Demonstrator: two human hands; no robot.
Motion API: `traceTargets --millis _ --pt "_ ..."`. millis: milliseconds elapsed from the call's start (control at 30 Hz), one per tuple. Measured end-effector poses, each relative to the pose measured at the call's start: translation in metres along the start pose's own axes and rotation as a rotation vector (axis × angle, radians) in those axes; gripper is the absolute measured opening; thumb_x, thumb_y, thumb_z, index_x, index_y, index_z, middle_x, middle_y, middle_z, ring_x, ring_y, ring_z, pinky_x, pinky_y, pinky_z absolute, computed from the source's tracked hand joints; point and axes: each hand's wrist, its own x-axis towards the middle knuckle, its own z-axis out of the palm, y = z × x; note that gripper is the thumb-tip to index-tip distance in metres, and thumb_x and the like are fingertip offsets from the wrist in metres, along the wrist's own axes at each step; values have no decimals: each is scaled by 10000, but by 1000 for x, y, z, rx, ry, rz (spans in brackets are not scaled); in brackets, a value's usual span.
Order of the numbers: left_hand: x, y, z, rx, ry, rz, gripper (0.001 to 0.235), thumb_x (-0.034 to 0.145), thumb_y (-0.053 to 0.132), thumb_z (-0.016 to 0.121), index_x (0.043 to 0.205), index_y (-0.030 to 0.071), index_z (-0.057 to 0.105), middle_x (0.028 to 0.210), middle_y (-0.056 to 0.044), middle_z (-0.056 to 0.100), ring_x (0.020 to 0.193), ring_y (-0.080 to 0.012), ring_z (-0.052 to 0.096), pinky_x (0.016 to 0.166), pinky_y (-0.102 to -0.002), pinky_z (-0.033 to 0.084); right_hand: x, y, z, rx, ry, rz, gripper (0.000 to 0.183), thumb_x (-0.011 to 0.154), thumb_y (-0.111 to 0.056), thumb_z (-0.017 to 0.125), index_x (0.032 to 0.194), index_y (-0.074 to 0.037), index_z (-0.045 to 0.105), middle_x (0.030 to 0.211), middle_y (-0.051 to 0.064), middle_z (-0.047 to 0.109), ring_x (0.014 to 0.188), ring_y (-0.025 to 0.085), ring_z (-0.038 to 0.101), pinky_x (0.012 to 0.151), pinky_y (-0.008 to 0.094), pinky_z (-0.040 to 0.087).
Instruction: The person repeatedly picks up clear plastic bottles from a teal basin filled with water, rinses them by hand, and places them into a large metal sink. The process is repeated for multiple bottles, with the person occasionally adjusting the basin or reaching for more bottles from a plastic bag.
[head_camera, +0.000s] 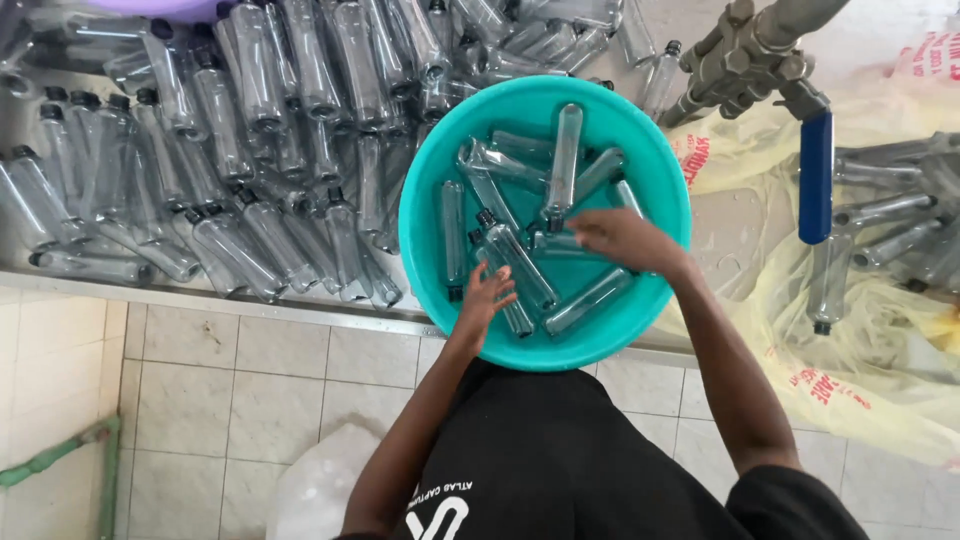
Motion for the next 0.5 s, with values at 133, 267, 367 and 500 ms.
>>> traceTargets --millis 133,267,367,500 --pt "36 16 42 241 72 -32 1261 959 457 873 1742 44 -25 1611 -455 302 1522 -581 418 1232 -677 373 -33 123 88 -536 203 70 427 1010 -299 693 1420 -178 682 1382 137 711 1289 367 692 1023 498 587" --pt "124 -49 12 498 127 73 1166 873 478 958 1658 72 198 1538 -272 578 1377 -411 639 1103 -588 553 1 159 128 -886 362 -22 696 872 -103 724 1550 -136 569 1421 162 633 1386 374 595 1132 513 529" --pt "130 -47 0 533 75 121 898 913 470 933 1476 110 333 1267 -180 680 1099 -323 738 851 -499 625 19 174 141 -928 384 -112 779 797 -2 706 1553 -85 536 1297 196 640 1331 432 609 1195 666 414" --pt "102 2 -32 706 -1 -41 1213 804 801 922 1596 15 448 1251 -227 682 946 -262 697 765 -450 591 3 122 112 -905 383 -254 655 750 93 726 1347 -140 588 1311 101 649 1461 394 497 1296 678 263"
